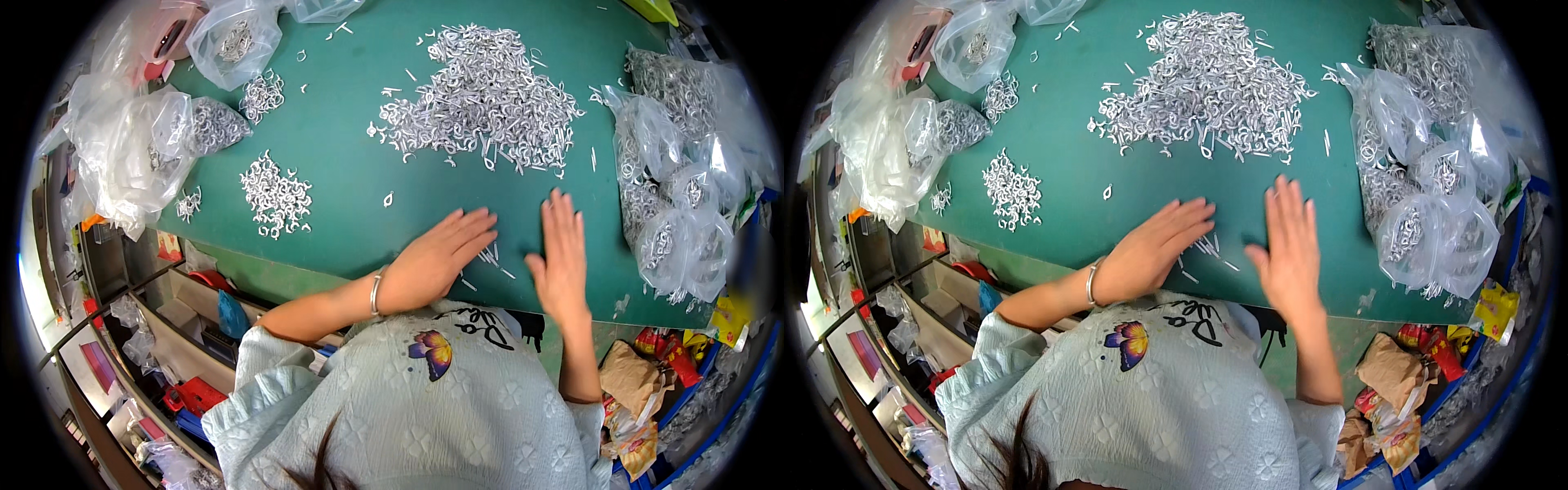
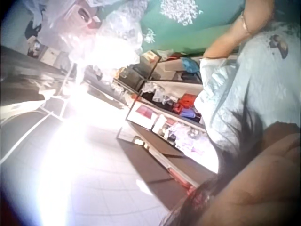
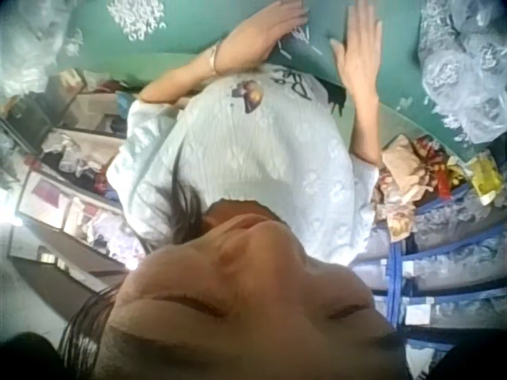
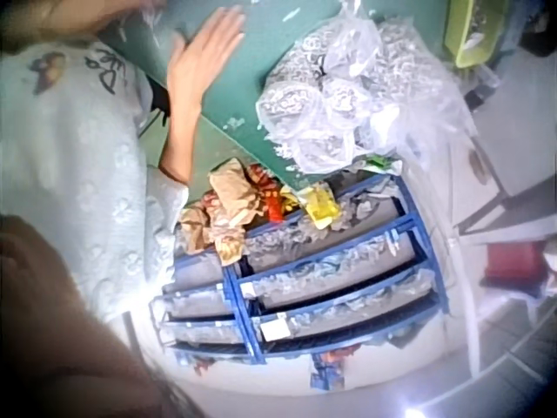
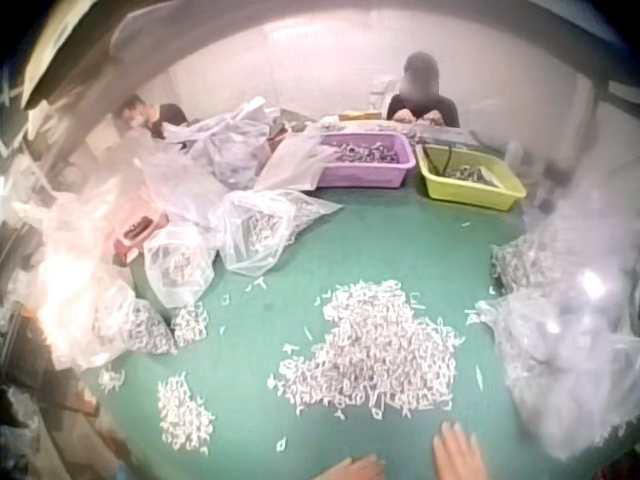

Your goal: The person sorts small white plastic parts on a green work surface by hand, moving them from a central pile into smaller counts and placing them into clear plastic bags.

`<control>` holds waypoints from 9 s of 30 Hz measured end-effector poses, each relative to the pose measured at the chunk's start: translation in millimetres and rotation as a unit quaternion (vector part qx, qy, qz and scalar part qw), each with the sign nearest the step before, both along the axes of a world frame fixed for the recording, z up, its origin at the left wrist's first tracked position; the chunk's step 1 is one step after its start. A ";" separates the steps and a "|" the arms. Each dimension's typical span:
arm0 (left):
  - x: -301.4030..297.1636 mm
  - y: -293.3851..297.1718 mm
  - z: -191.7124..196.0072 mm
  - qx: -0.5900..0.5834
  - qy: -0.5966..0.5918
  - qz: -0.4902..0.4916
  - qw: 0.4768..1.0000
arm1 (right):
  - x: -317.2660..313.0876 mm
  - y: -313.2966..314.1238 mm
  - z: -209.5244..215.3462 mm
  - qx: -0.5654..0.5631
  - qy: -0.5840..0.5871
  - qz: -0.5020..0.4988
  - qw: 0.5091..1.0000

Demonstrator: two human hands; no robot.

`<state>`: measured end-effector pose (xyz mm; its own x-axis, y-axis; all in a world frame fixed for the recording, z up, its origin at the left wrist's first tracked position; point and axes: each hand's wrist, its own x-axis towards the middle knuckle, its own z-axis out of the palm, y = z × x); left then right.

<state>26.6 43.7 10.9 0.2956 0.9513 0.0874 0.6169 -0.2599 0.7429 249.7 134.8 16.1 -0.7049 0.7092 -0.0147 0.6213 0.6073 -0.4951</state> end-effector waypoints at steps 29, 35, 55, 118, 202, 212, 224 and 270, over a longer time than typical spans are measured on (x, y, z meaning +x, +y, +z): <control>-5.6 65.5 1.2 0.069 0.240 0.027 0.968 | -3.0 -38.8 1.9 -0.089 -0.026 0.099 0.991; -6.4 61.3 -1.6 0.070 0.248 0.029 0.966 | -24.0 23.4 -0.5 0.071 -0.082 0.027 0.994; -0.6 51.7 -2.1 0.073 0.179 0.016 0.981 | -26.9 2.0 7.5 0.002 -0.050 0.041 0.998; -12.5 14.4 -1.6 0.099 0.136 0.145 0.975 | -13.8 -20.2 31.9 -0.022 -0.106 0.093 0.990; -76.4 71.0 8.1 0.100 0.261 0.193 0.941 | -96.8 48.7 12.8 0.133 0.096 -0.029 0.986; -44.9 27.1 -8.0 0.043 0.254 0.103 0.961 | -95.3 17.8 -2.4 0.050 0.016 0.111 0.992; -17.2 -31.9 8.1 0.014 0.223 0.079 0.971 | -36.2 -29.4 10.0 0.038 -0.026 0.006 0.999; -67.3 -15.7 8.6 -0.233 -0.673 0.210 0.670 | -105.0 10.3 -3.8 0.154 0.104 -0.002 0.983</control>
<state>-40.7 28.0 19.5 -0.0554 0.9427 -0.3290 -0.7479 0.1791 0.6392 144.7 145.1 12.3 -0.6670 0.6602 0.3454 0.5285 0.7460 -0.4053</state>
